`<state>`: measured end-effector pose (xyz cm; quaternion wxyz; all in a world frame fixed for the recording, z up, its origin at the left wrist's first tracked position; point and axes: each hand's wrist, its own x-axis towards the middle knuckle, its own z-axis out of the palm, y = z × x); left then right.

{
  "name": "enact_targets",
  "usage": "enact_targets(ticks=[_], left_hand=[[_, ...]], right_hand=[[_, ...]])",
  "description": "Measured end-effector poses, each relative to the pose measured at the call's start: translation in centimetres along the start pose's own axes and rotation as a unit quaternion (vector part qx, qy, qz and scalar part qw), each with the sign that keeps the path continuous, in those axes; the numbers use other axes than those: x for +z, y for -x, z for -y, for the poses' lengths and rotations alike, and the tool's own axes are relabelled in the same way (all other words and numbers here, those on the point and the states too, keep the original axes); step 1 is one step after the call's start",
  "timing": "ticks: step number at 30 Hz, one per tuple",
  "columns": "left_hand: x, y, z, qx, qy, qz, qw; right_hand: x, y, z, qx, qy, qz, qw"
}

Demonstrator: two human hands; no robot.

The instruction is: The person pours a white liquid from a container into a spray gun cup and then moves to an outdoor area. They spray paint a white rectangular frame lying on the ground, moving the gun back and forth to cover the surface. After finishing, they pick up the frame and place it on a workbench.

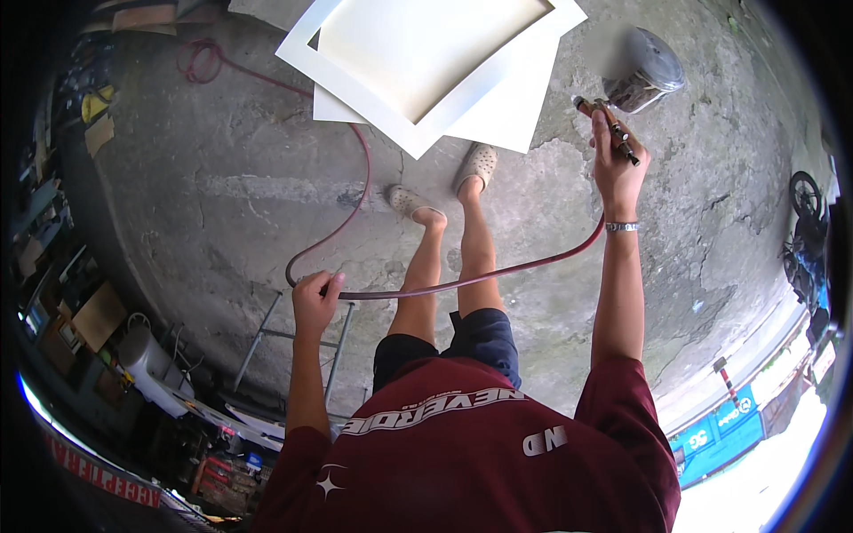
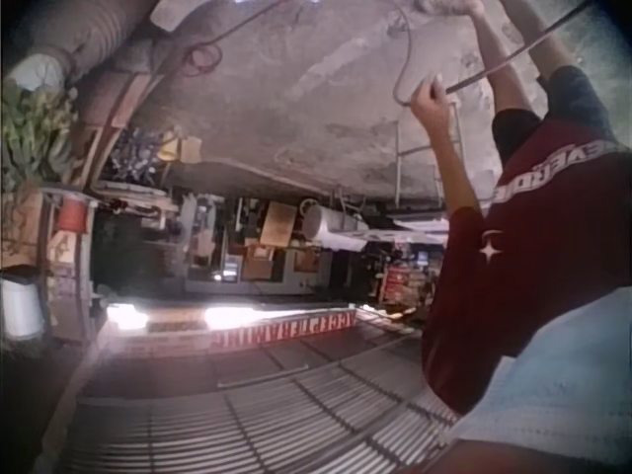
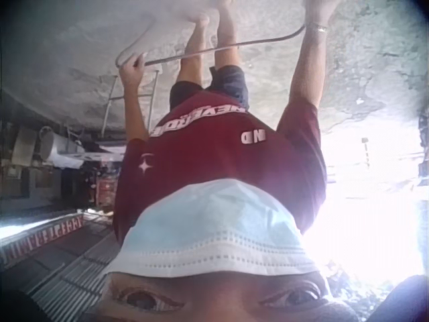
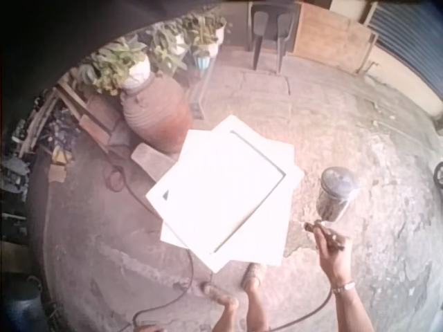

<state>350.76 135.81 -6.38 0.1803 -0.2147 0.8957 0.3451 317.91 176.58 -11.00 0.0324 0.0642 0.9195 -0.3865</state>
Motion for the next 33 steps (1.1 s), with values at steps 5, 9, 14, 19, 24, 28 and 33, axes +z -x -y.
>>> enact_targets(ticks=[5,9,14,19,24,28,33], left_hand=[[-1.7,1.1,1.9,0.01,-0.034,-0.009,0.999],[-2.4,2.0,3.0,0.022,-0.036,-0.02,0.999],[-2.6,3.5,5.1,0.029,-0.049,-0.014,0.998],[-2.7,4.0,5.9,0.037,-0.051,-0.013,0.998],[-2.5,4.0,5.7,0.039,-0.049,-0.016,0.998],[-2.0,3.8,4.9,0.034,-0.039,-0.021,0.998],[-1.5,3.4,3.5,0.008,-0.022,-0.006,1.0]], right_hand=[[0.9,5.3,2.3,-0.005,0.027,0.044,0.999],[2.2,9.0,4.6,-0.03,-0.008,0.036,0.999],[2.4,13.3,7.2,-0.018,-0.014,0.095,0.995],[2.5,17.0,8.2,-0.049,-0.074,0.17,0.981],[2.3,16.8,8.7,-0.039,-0.049,0.201,0.978],[2.1,13.0,7.6,-0.039,-0.014,0.13,0.991],[2.1,7.2,4.1,-0.041,-0.001,0.033,0.999]])
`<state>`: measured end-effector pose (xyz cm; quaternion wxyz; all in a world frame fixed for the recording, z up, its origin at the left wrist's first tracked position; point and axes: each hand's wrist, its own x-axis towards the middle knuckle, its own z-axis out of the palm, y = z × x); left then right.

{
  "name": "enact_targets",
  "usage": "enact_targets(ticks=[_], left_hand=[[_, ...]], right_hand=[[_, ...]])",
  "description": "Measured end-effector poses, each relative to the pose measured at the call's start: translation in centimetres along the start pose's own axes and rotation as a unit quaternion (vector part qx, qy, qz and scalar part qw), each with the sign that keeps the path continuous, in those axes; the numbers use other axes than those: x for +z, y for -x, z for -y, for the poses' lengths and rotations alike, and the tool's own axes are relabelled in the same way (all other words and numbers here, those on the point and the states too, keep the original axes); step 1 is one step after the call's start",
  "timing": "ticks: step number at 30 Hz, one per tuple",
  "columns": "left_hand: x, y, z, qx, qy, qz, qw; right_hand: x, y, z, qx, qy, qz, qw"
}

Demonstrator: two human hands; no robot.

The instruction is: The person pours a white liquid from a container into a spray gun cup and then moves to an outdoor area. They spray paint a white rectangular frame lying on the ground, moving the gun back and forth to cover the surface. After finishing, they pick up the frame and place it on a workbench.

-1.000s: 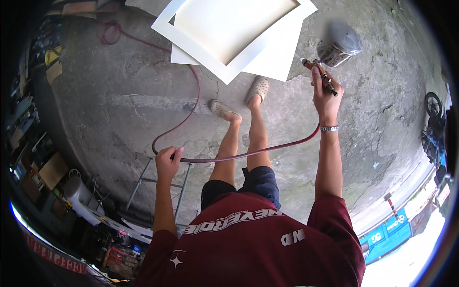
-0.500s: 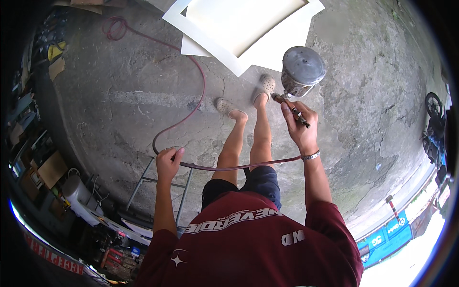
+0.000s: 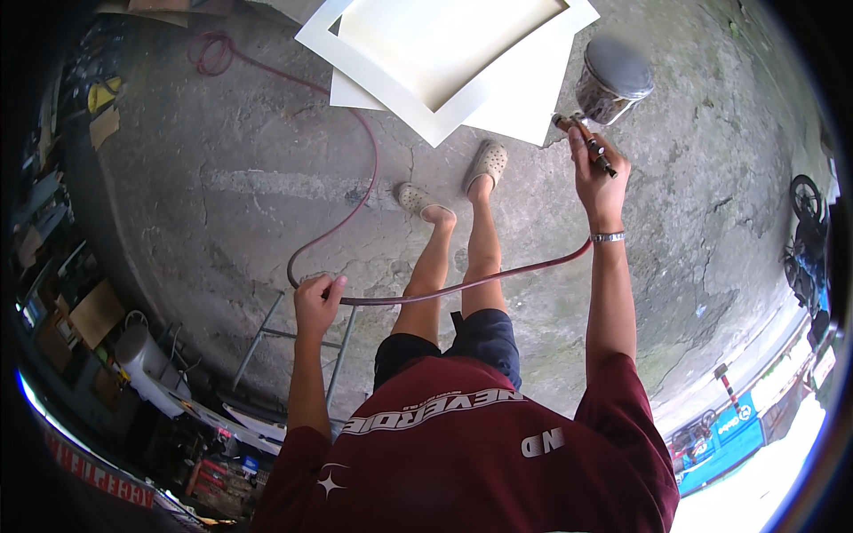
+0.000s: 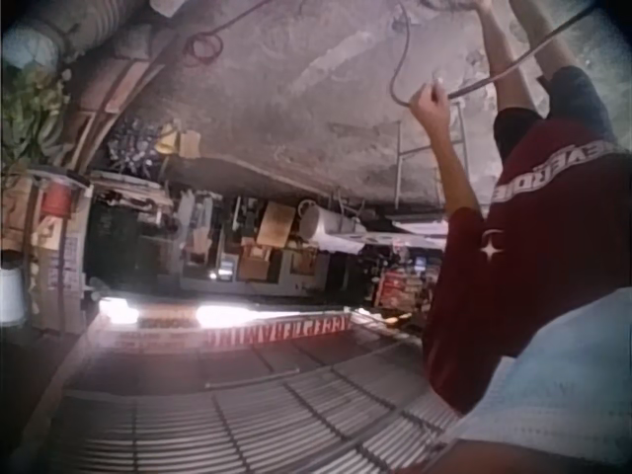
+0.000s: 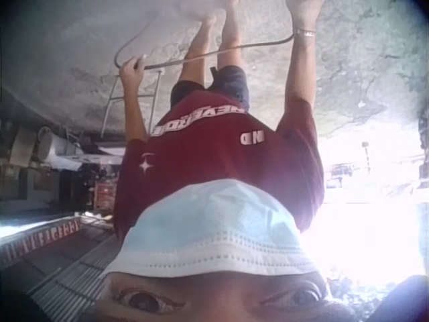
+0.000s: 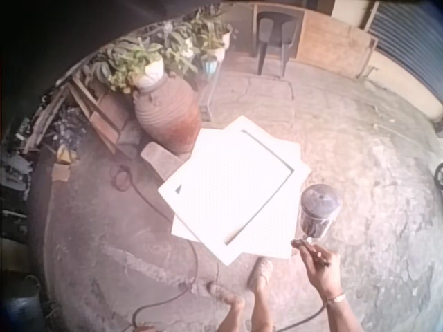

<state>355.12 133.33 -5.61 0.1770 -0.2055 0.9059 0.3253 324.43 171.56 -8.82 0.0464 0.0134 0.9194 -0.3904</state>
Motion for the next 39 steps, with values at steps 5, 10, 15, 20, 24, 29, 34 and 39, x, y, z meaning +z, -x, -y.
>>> enact_targets(ticks=[5,10,15,20,24,29,34,39], left_hand=[[0.7,-0.9,-2.3,-0.012,0.026,0.003,1.0],[1.4,-2.4,-5.0,-0.027,0.047,0.01,0.998],[2.3,-4.1,-7.3,-0.022,0.069,0.007,0.997],[2.5,-5.1,-8.6,-0.04,0.063,0.037,0.996],[2.6,-5.4,-8.7,-0.047,0.07,0.03,0.996],[2.0,-4.8,-8.0,-0.035,0.072,0.024,0.997],[1.0,-3.6,-6.2,-0.028,0.044,0.021,0.998],[-0.1,-2.0,-3.2,-0.017,0.008,0.009,1.0]], right_hand=[[-0.9,-5.6,-2.8,-0.02,-0.002,-0.058,0.998],[-2.6,-11.3,-6.2,-0.002,0.066,-0.071,0.995],[-3.9,-16.1,-9.0,-0.003,0.073,-0.107,0.992],[-5.3,-19.6,-10.0,-0.04,0.064,-0.18,0.981],[-5.8,-20.1,-11.0,-0.056,0.076,-0.245,0.965],[-4.6,-15.2,-8.3,0.037,0.064,-0.129,0.989],[-3.1,-9.3,-6.3,0.047,0.027,-0.068,0.996],[-1.4,-4.3,-4.3,0.055,0.016,-0.032,0.998]])
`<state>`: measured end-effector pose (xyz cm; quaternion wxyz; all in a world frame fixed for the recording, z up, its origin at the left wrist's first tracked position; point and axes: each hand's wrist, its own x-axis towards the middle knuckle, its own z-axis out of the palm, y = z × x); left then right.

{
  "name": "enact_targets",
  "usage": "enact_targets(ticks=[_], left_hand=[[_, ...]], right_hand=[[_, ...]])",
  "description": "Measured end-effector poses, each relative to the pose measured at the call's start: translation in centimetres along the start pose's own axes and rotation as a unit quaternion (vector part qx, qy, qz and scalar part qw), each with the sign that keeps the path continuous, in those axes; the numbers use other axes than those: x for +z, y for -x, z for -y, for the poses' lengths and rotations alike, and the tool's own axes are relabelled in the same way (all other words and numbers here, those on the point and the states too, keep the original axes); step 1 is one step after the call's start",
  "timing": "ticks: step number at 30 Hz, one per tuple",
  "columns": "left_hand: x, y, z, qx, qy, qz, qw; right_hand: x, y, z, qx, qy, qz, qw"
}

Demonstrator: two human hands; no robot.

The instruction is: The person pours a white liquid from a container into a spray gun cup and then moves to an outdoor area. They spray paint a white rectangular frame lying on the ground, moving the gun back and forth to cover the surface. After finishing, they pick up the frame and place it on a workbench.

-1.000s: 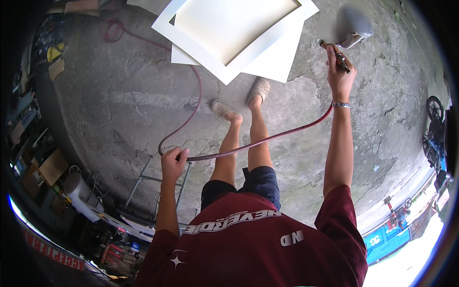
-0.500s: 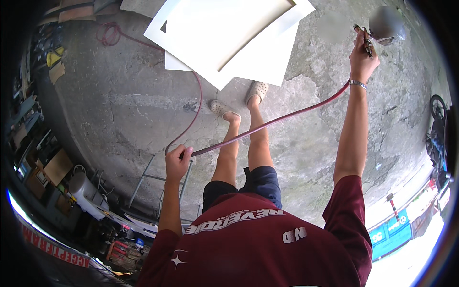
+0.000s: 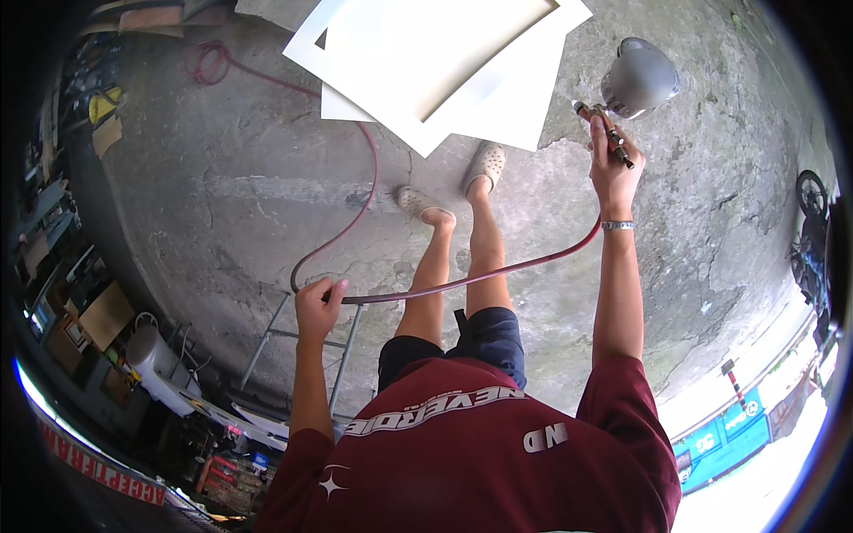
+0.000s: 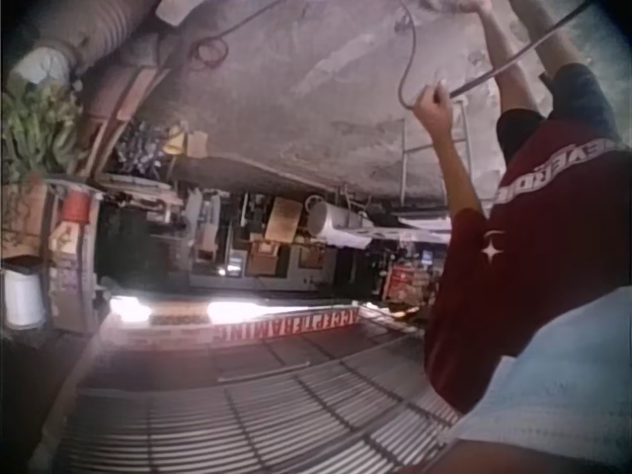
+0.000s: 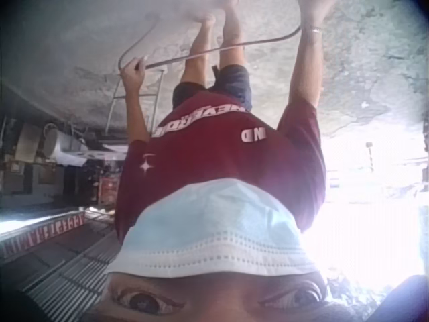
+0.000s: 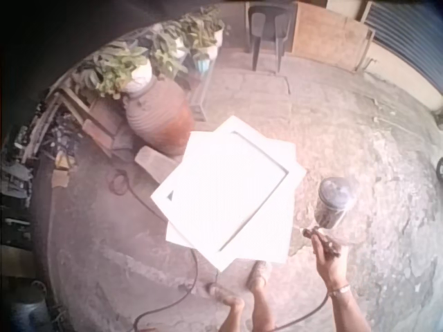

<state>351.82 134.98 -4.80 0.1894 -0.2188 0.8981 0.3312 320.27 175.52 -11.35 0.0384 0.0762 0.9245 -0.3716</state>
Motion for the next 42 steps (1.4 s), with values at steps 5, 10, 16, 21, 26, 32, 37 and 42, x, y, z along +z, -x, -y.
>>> enact_targets(ticks=[5,10,16,21,26,32,37,42], left_hand=[[-0.7,1.3,2.5,0.015,-0.016,-0.013,1.0],[-0.9,2.3,4.1,0.024,-0.024,-0.015,0.999],[-0.8,3.0,5.4,0.027,-0.037,-0.013,0.999],[-0.6,3.0,5.3,0.03,-0.046,-0.009,0.998],[-0.2,2.5,4.8,0.046,-0.057,-0.007,0.997],[0.0,2.1,3.3,0.035,-0.05,-0.006,0.998],[0.6,1.3,1.6,0.016,-0.028,-0.004,0.999],[1.3,0.2,-1.0,-0.003,-0.011,0.004,1.0]], right_hand=[[0.9,5.1,1.1,-0.025,0.007,0.037,0.999],[1.9,9.8,4.1,-0.053,-0.032,0.061,0.996],[2.2,14.3,5.3,-0.047,-0.066,0.119,0.99],[2.0,17.1,6.3,-0.065,-0.099,0.199,0.973],[2.8,17.8,5.8,-0.111,-0.119,0.233,0.959],[2.6,12.2,3.9,-0.061,-0.071,0.135,0.986],[1.2,6.0,2.5,-0.045,-0.034,0.055,0.997],[0.7,0.0,-0.5,-0.057,-0.025,-0.008,0.998]])
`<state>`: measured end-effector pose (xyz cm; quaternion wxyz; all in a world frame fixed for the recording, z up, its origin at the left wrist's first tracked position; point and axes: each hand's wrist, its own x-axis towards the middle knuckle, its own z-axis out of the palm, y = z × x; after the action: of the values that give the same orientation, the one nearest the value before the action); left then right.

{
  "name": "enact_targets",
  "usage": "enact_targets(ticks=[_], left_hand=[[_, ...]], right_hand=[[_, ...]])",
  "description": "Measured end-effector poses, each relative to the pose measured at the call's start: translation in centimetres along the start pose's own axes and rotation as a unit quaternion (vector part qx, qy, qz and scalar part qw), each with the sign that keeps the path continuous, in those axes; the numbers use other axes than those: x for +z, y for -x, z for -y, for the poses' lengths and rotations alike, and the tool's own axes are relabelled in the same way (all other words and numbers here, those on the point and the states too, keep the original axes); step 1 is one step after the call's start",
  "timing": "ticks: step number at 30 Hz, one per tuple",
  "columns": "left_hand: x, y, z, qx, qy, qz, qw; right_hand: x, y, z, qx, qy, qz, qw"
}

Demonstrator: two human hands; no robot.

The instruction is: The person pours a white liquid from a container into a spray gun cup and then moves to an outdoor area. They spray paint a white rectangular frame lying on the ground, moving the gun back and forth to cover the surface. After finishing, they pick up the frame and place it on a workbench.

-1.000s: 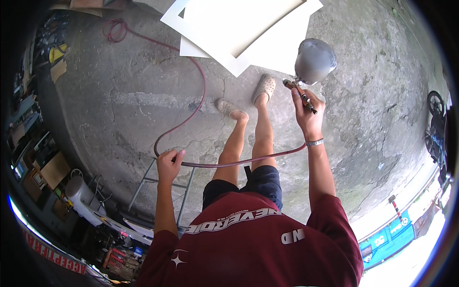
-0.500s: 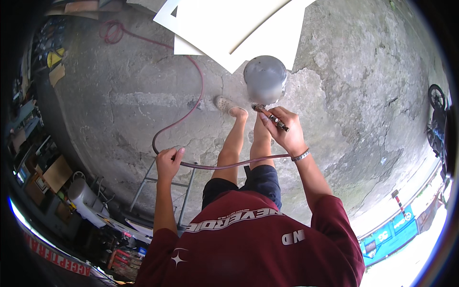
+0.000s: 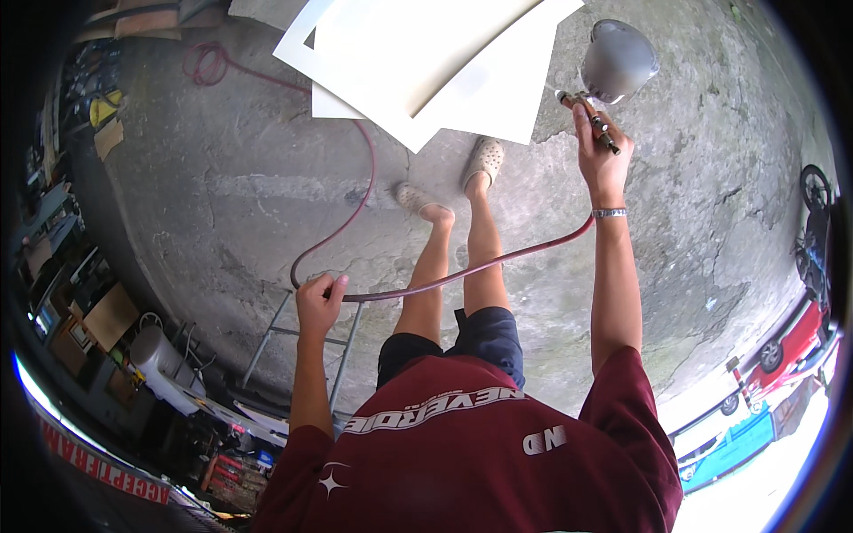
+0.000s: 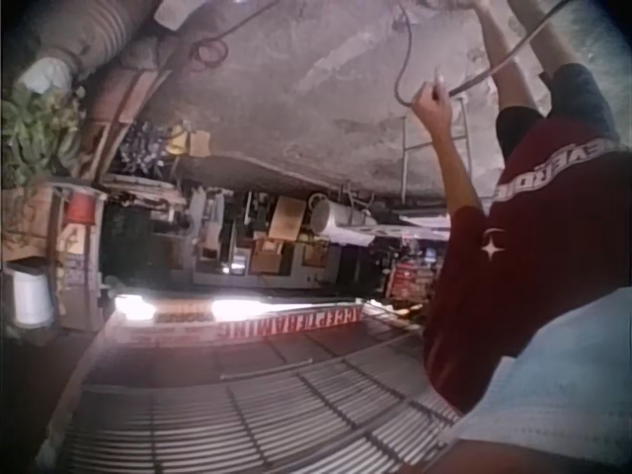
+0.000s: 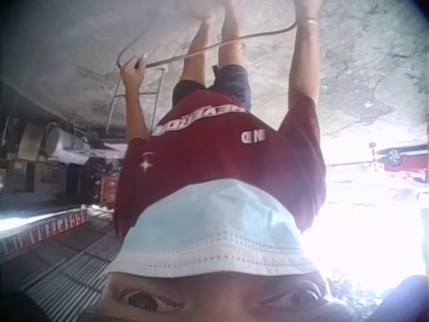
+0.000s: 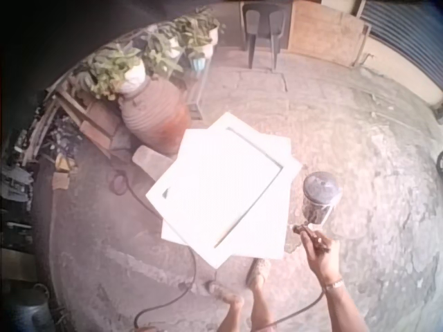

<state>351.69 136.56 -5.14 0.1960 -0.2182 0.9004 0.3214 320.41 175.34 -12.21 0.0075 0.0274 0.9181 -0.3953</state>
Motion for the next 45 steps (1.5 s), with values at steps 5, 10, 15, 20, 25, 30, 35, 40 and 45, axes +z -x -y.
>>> enact_targets(ticks=[5,10,15,20,25,30,35,40,45], left_hand=[[0.4,-1.6,-2.9,-0.007,0.024,0.001,1.0],[0.9,-3.0,-4.9,-0.02,0.036,0.009,0.999],[1.4,-4.1,-6.7,-0.021,0.066,0.007,0.998],[1.7,-4.6,-7.1,-0.015,0.072,0.008,0.997],[1.2,-3.8,-5.8,-0.032,0.075,0.0,0.997],[0.0,-2.7,-3.2,-0.004,0.043,-0.008,0.999],[-1.3,-1.2,-0.5,0.001,0.026,-0.019,0.999],[-2.3,0.3,2.0,0.012,0.014,-0.034,0.999],[-2.6,1.4,4.2,0.022,0.006,-0.045,0.999]], right_hand=[[-0.8,-5.4,-3.0,0.0,0.02,-0.035,0.999],[-1.3,-10.5,-6.0,-0.032,0.026,-0.079,0.996],[-2.0,-15.6,-7.7,-0.038,0.045,-0.117,0.991],[-3.3,-18.9,-8.3,-0.079,0.076,-0.195,0.975],[-3.6,-15.7,-6.7,0.046,0.023,-0.127,0.991],[-3.4,-8.9,-4.0,0.07,0.007,-0.053,0.996],[-2.2,-2.7,-0.5,0.053,0.014,-0.015,0.998],[-1.0,2.5,1.4,0.048,0.015,0.018,0.999],[0.5,7.4,4.9,0.017,-0.013,0.047,0.999]])
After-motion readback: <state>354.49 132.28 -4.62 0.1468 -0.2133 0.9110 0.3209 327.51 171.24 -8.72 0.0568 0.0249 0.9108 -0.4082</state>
